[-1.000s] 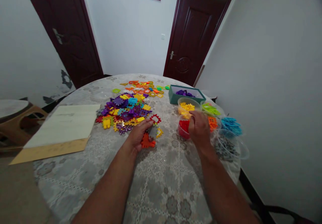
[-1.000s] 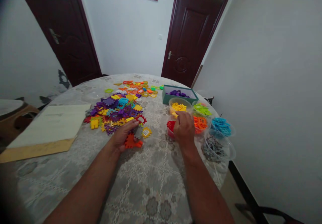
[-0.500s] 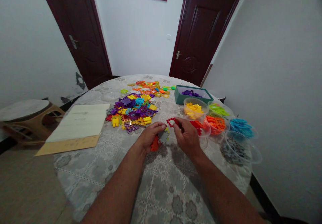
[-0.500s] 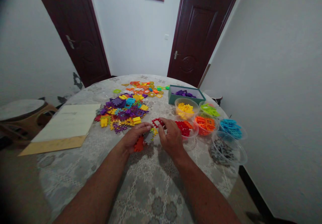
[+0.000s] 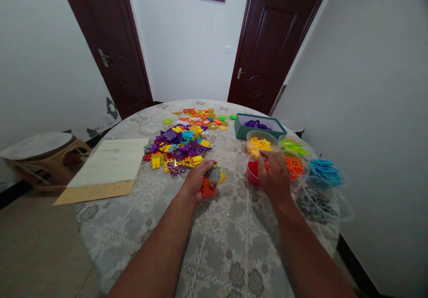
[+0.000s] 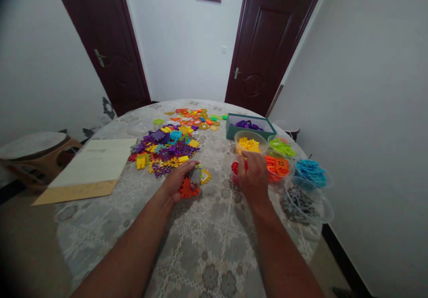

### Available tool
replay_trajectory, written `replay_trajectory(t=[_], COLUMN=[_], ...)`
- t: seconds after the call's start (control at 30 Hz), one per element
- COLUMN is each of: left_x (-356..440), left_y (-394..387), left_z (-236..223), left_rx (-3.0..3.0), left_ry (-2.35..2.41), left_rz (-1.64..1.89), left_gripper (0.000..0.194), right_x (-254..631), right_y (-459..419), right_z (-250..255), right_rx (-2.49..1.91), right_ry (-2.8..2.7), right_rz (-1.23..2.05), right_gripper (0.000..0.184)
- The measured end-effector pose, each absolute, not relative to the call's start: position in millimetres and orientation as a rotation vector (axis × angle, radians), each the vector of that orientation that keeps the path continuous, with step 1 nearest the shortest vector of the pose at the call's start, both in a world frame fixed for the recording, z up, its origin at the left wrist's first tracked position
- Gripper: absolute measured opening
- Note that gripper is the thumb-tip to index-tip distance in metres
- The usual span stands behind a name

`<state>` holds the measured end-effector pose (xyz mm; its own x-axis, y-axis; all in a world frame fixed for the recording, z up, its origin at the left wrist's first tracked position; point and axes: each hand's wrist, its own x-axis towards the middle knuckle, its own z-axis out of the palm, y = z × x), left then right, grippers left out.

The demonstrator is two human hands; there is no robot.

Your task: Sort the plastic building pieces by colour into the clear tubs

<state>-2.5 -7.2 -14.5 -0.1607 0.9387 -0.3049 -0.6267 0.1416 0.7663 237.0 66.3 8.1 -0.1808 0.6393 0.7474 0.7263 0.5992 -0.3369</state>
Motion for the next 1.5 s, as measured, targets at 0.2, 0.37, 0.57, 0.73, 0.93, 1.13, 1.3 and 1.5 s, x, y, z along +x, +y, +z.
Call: replay_trajectory(t=[0.2,0.37,0.57,0.73,0.93,1.13,1.3,1.5], left_x=[1.1,1.8,0.7,1.0,-5.5,-5.4,-6.7,-6.4], left_y=[-8.5,-8.1,-5.8,-5.0,-5.4,-7.9,-6.8,-9.2], left_z=[-11.4,-10.8,-7.9,-6.2,-5.0,-0.4,-0.2,-1.1], left_rx=[0.542,0.594,0.606,0.604,0.47,0.463,0.463,0.474], left_ry=[0.954,0.93,0.993,1.012,1.038,0.995,0.998,0.96], left_rz=[1.466,1.428,1.389,1.394,1.421,1.433,1.39,1.435], left_gripper=[0.03,0.033,0.033,0.034,0.033,0.035,0.039,0.044], right_x=[170.8,156.6,160.3,163.0,225.3,350.0,417.6,404.9], right_y=[14.5,7.3,13.2,17.5,33.8,44.4,50.8,41.6], right_z=[-4.3,-12.0,-7.8,-1.6,44.2,58.6,25.8,19.4], right_rx=[-0.87,-0.934,-1.127,-1.157,-1.218,-1.503,-1.74,-1.631], right_ry=[-2.155,-2.089,-2.08,-2.041,-1.781,-1.646,-1.66,-1.717], right_rz=[0.359,0.482,0.441,0.391,0.204,-0.007,-0.075,-0.482], right_gripper=[0.035,0.033,0.033,0.032,0.035,0.031,0.03,0.03])
